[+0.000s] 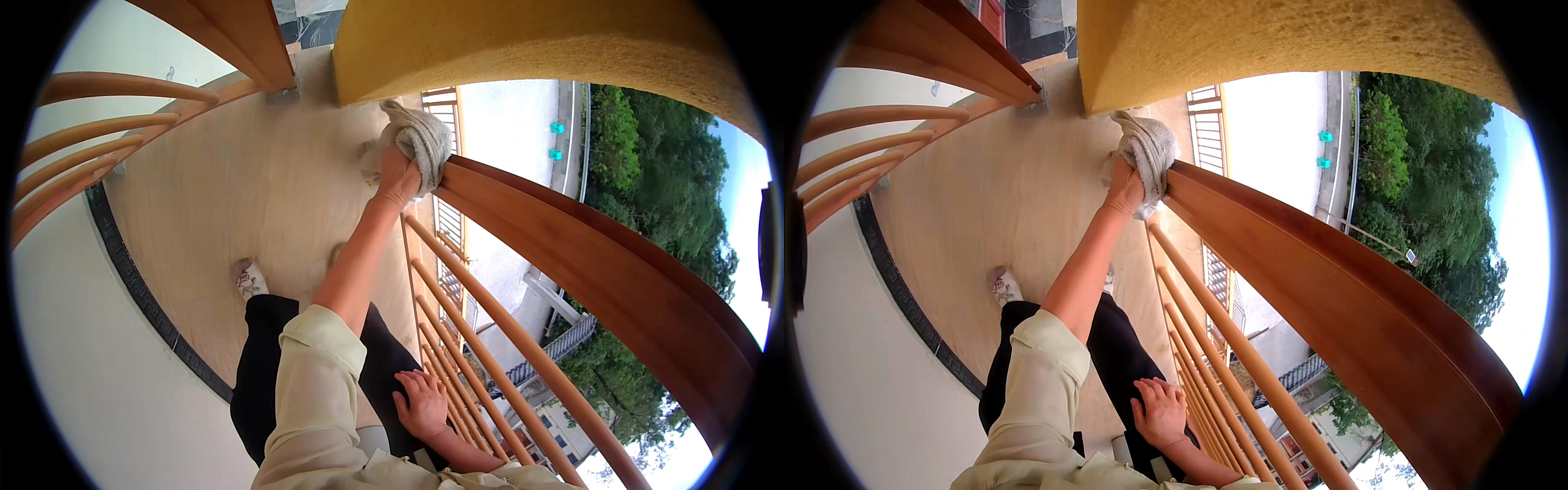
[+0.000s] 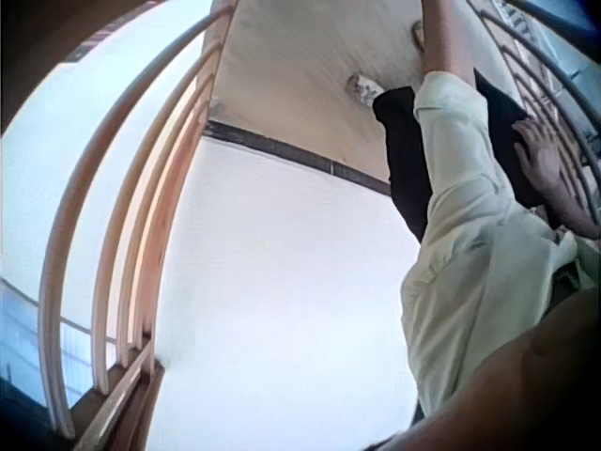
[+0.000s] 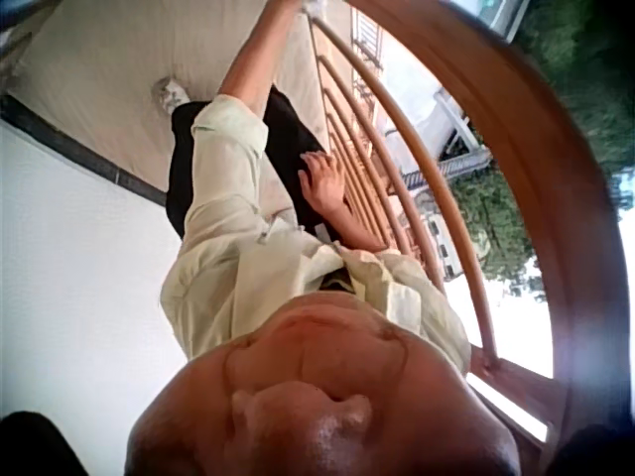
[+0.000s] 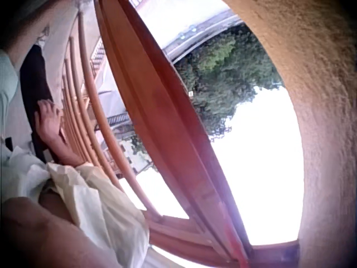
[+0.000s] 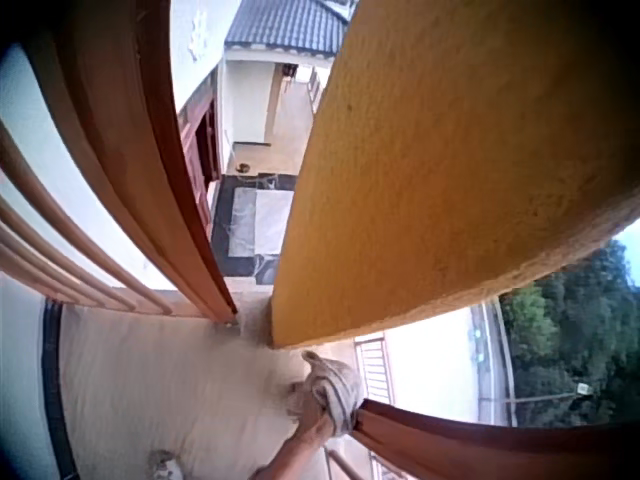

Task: The person wipes a wooden railing on an outdoor balcony using a cloth. They move along the railing, cleaning the top and sides, and occasionally dip the cloth into a bucket of water to wet it.

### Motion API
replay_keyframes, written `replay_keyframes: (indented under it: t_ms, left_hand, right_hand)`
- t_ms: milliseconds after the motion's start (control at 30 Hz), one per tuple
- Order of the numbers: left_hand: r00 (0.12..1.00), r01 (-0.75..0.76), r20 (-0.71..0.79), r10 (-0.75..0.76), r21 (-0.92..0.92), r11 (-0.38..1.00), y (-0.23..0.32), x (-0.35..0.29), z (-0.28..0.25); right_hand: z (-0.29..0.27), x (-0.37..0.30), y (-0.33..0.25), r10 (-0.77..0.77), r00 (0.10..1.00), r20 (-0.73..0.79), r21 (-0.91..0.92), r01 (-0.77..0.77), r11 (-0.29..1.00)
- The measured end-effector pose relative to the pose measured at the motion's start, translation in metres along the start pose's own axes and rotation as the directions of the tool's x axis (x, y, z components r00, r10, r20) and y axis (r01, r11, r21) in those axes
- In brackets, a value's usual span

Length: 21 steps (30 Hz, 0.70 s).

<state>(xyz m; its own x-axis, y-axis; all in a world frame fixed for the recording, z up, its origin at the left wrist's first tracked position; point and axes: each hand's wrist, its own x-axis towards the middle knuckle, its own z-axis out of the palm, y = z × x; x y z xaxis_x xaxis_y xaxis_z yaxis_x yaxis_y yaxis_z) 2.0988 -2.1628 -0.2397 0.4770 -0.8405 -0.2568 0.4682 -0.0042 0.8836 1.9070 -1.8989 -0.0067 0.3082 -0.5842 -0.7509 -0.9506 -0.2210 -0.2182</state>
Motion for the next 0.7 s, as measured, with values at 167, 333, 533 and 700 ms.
replay_keyframes:
  t_ms: [167, 333, 533, 700]
  left_hand:
    - [0.977, -0.105, 0.134, 0.167, -0.38, 0.919, 0.139, -0.048, 0.067]
    - [0.957, -0.244, 0.08, 0.279, -0.301, 0.922, 0.122, -0.045, 0.081]
    - [0.972, 0.233, 0.107, -0.207, -0.391, 0.891, -0.037, 0.011, -0.003]
    - [0.967, 0.235, 0.017, -0.253, 0.317, 0.919, -0.127, 0.044, -0.072]
  right_hand:
    - [-0.008, 0.007, -0.004, -0.057, 0.998, -0.019, -0.042, 0.057, 0.997]
    - [-0.012, 0.006, -0.007, -0.064, 0.998, 0.02, -0.049, 0.064, 0.997]
    - [-0.019, 0.016, -0.018, -0.039, 0.999, 0.018, -0.072, 0.04, 0.997]
    - [-0.032, 0.029, -0.028, -0.027, 1.0, 0.01, -0.058, 0.028, 0.998]
